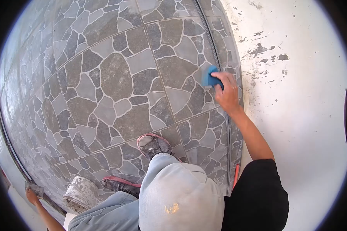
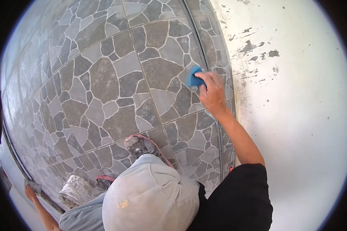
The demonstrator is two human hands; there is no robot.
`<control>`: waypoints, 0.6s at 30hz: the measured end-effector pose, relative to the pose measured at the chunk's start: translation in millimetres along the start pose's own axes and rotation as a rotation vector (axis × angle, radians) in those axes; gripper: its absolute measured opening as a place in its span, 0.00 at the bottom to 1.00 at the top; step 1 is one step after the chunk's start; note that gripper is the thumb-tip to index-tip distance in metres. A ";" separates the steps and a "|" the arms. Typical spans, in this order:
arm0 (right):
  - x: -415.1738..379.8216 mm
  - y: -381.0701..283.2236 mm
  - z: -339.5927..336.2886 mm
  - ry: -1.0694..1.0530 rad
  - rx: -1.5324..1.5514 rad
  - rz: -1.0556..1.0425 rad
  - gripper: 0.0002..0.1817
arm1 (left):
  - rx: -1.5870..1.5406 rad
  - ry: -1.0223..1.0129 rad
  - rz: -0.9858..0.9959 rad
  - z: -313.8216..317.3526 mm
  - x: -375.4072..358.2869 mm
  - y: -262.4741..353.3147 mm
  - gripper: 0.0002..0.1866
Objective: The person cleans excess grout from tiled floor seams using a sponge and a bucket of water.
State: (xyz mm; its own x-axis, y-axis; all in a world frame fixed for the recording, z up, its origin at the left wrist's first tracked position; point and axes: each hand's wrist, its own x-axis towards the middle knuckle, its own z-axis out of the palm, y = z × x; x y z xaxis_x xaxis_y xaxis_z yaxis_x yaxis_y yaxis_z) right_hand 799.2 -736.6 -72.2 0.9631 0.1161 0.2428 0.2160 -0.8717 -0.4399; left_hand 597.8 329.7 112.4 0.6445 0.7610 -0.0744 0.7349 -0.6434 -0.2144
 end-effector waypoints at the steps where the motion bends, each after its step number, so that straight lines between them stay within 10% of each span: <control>1: -58.6 -3.7 -11.5 -0.093 -0.016 0.048 0.22 | 0.016 0.013 0.008 -7.9 -3.7 -3.7 0.26; 6: -105.7 3.5 -17.2 -0.149 -0.062 0.075 0.17 | -0.173 -0.024 -0.104 -6.3 8.0 2.9 0.24; 14: 291.1 99.0 103.4 0.223 -0.215 -0.171 0.16 | -0.035 0.111 0.189 4.9 41.9 34.7 0.24; 18: 307.7 8.2 78.5 0.502 -0.087 -0.188 0.17 | -0.190 0.080 0.071 5.0 28.7 -10.7 0.22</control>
State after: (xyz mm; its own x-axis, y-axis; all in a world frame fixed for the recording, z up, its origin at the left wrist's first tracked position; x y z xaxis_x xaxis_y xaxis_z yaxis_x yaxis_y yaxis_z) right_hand 1109.9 -670.7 -68.9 0.7099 0.0507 0.7025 0.3421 -0.8967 -0.2810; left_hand 607.4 358.9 107.7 0.7055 0.7087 -0.0038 0.7085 -0.7053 -0.0234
